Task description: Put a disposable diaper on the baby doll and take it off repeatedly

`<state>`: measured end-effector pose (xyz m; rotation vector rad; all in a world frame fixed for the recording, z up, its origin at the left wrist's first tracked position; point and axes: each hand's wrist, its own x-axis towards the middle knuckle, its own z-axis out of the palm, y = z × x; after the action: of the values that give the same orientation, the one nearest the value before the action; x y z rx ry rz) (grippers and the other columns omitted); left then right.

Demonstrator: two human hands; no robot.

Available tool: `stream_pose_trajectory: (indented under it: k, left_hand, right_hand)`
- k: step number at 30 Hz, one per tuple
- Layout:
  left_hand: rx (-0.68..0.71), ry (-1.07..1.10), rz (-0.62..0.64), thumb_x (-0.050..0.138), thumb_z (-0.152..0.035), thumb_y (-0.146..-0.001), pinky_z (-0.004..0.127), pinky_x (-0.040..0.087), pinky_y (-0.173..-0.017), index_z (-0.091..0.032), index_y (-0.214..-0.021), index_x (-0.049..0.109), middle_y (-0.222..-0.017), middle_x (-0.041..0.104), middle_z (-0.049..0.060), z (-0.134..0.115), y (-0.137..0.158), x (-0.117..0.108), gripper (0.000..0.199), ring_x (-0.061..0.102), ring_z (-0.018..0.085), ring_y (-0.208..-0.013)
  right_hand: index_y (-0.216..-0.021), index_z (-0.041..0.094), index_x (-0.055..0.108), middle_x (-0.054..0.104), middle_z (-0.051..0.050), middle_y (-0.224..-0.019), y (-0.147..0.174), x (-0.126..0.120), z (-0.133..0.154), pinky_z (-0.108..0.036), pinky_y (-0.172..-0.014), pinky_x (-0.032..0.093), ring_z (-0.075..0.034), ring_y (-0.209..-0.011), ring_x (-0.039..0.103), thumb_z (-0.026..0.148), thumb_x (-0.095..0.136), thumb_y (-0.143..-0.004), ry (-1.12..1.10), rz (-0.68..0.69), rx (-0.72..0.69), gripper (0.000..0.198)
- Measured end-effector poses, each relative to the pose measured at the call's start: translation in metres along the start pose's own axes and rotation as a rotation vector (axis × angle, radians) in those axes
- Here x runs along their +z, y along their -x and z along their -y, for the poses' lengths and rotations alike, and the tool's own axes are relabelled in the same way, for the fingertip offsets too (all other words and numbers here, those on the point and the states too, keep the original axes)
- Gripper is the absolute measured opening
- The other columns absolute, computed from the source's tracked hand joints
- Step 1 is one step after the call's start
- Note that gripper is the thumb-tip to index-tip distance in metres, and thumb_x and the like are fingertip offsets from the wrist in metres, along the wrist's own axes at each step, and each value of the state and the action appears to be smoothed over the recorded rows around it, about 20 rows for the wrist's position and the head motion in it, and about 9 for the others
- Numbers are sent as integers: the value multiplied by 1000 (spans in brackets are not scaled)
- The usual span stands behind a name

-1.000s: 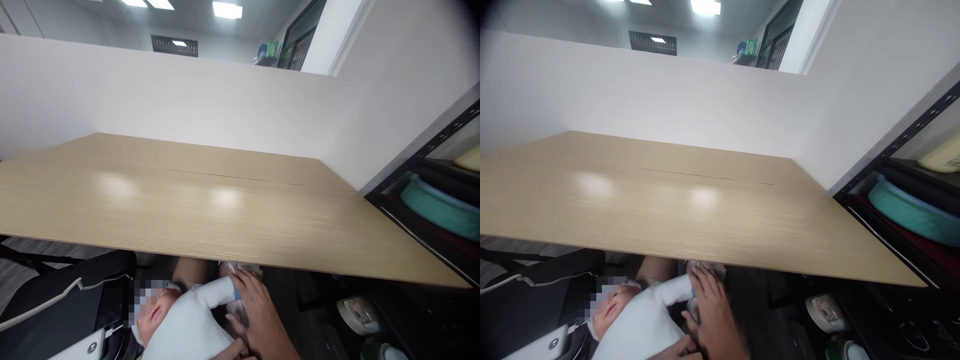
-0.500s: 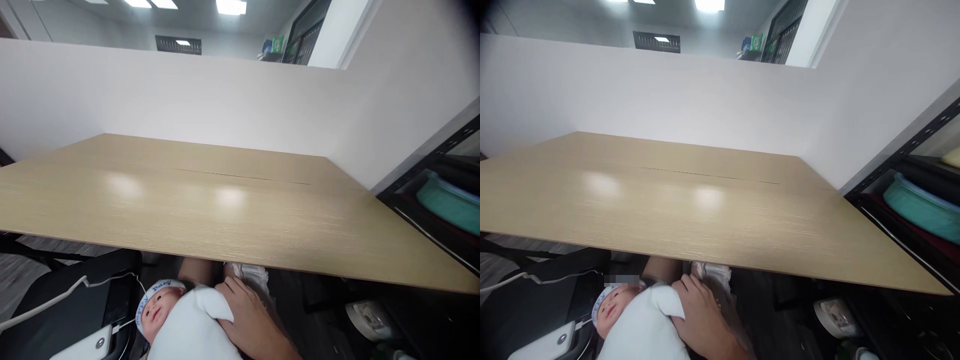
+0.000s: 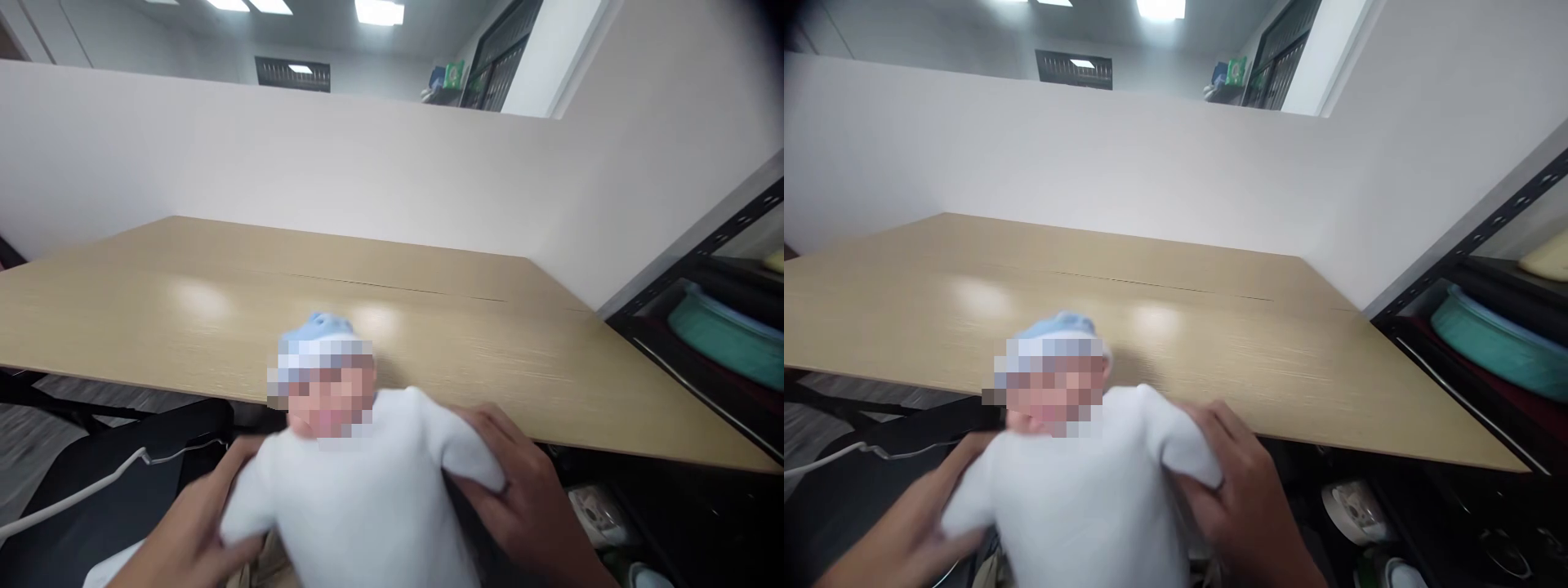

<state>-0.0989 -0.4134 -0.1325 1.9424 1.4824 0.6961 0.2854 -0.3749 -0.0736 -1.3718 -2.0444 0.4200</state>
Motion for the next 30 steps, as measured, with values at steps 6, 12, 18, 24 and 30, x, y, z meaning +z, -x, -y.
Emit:
stream_pose_trajectory:
  k: [6,12,18,24,30]
  left_hand:
    - [74,14,162,67,-40,-86,34,57,-88,-22,-132,59,-120,77,5,-14,-139,-37,50,72,29,-105]
    - [37,17,248,71,-45,-80,35,54,-81,-19,-128,65,-118,77,9,-4,-227,-37,55,71,30,-103]
    - [70,-180,147,70,-63,-89,36,51,-82,-21,-125,64,-117,77,10,21,-225,-24,55,71,31,-101]
    - [163,-470,-133,52,-73,-105,48,48,-96,-23,-139,60,-122,75,12,52,-194,-3,61,67,36,-110]
    - [194,-532,-177,45,-69,-109,48,49,-99,-24,-141,60,-128,73,12,67,-223,2,58,64,35,-115]
  right_hand:
    - [-108,24,75,74,-8,-102,-56,5,-52,-38,-79,53,-28,-92,70,42,63,-98,200,-170,103,24]
    - [-117,23,75,75,-7,-111,-92,25,-105,-36,-82,52,-27,-98,71,45,62,-101,293,-135,146,30]
    - [-127,24,70,75,-10,-123,-80,36,-130,-43,-96,54,-31,-113,69,59,65,-102,236,-185,155,43]
    - [-143,30,64,74,-10,-133,-55,30,-143,-49,-103,55,-33,-121,67,60,57,-108,196,-152,108,47]
    - [-147,28,60,72,-11,-137,-82,36,-157,-51,-108,53,-33,-125,66,53,54,-111,178,-89,81,44]
